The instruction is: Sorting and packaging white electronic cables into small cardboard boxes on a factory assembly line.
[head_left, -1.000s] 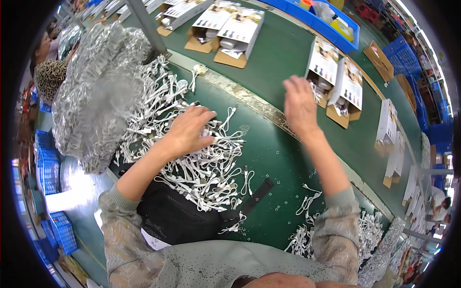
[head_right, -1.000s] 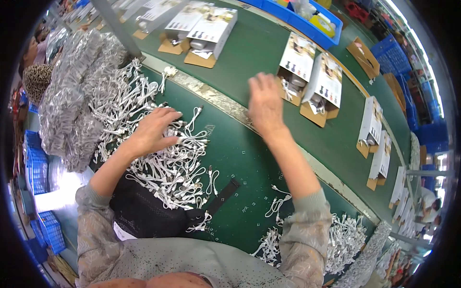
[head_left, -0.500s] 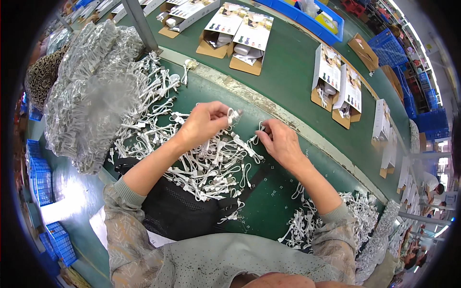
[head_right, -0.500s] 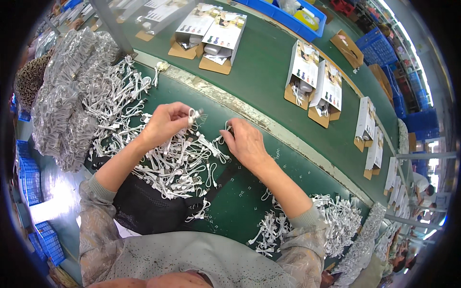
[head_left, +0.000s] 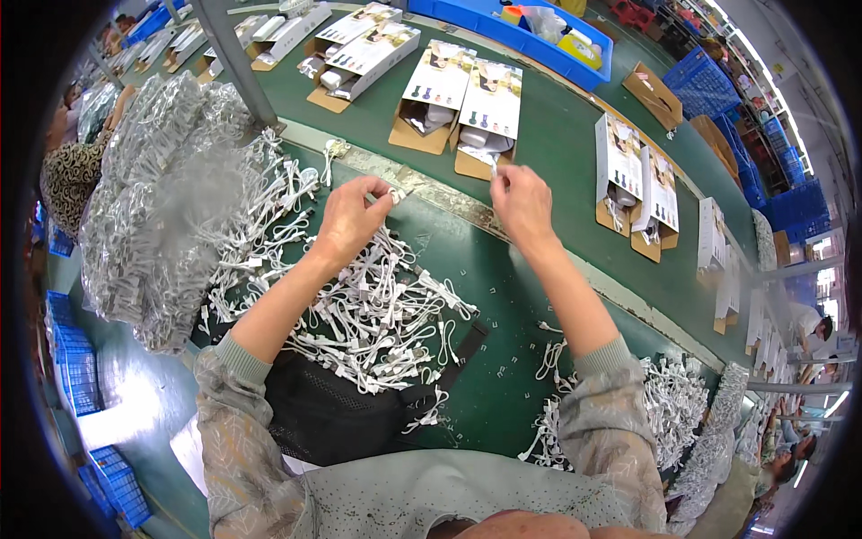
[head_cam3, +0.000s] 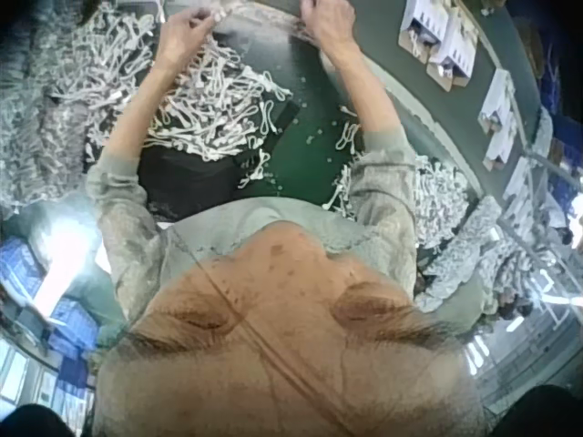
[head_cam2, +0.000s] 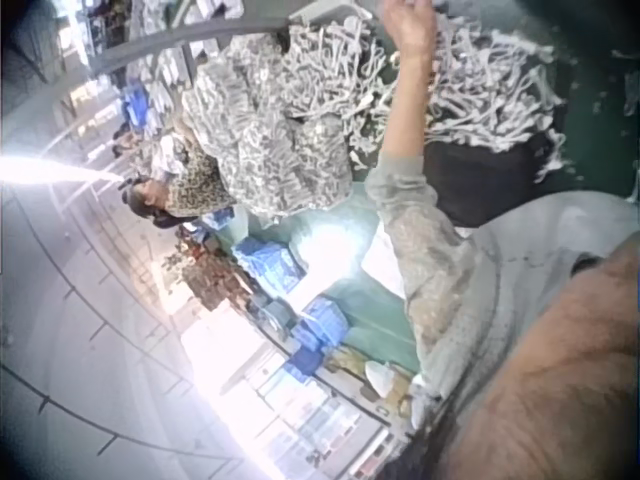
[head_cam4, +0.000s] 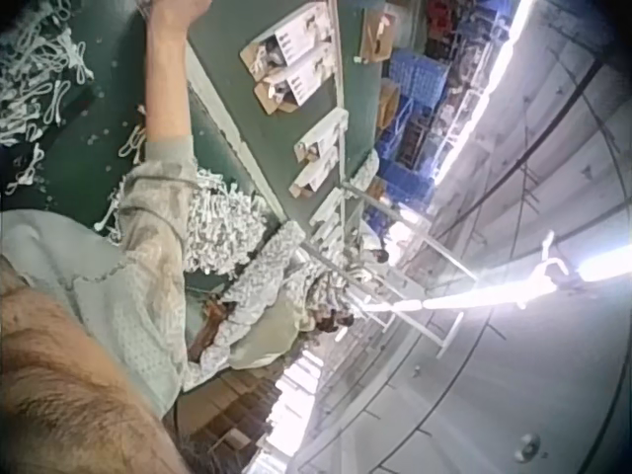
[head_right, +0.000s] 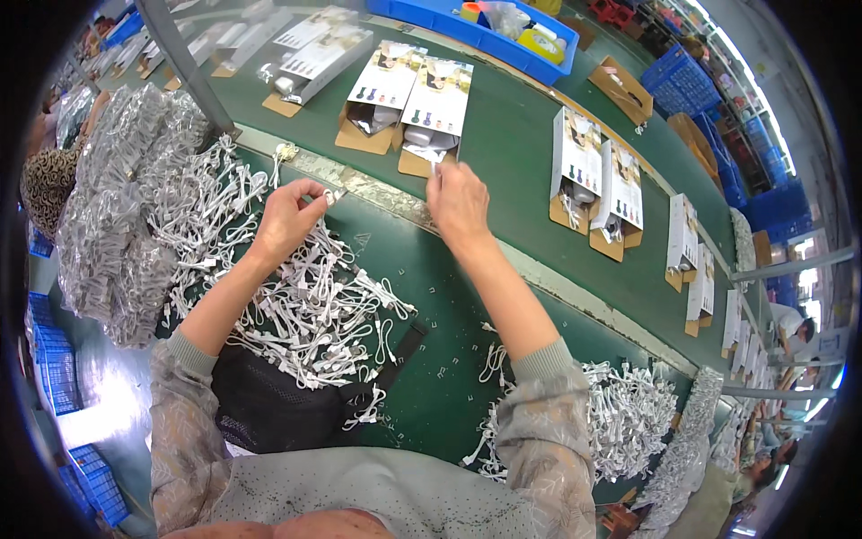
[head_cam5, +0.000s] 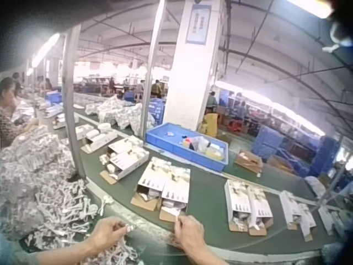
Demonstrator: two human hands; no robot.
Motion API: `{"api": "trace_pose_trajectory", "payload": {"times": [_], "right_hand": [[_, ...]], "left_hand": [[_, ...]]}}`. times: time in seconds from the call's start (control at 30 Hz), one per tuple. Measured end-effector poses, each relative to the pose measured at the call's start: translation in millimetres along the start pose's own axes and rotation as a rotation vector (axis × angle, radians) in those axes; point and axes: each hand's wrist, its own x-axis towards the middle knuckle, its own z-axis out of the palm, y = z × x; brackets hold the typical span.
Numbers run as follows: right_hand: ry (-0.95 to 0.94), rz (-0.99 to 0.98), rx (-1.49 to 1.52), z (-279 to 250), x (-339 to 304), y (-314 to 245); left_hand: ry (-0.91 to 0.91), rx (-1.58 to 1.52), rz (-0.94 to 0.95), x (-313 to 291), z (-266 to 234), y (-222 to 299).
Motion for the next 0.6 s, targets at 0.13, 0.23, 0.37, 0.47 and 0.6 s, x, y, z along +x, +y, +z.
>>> {"api": "trace_pose_trajectory", "payload": {"times": [0.13,0.23,0.37,0.47,0.6], "right_hand": [[0.006,-0.031,-0.307,28,27,30],[-0.035,-0.011,-0.408,37,33,51],[0.001,0.016,-0.466,42,28,66],[-0.038,0.086,-0.473,31,18,60],[-0.109,-0.073,-0.234,-10,-8,11]], "left_hand": [[0.137,0.169,0.198,41,18,7],[0.241,0.365,0.318,80,50,12],[0.233,0.439,0.221,118,96,22],[0.198,0.338,0.138,126,121,28],[0.235,0.007,0.383,114,126,18]]}}
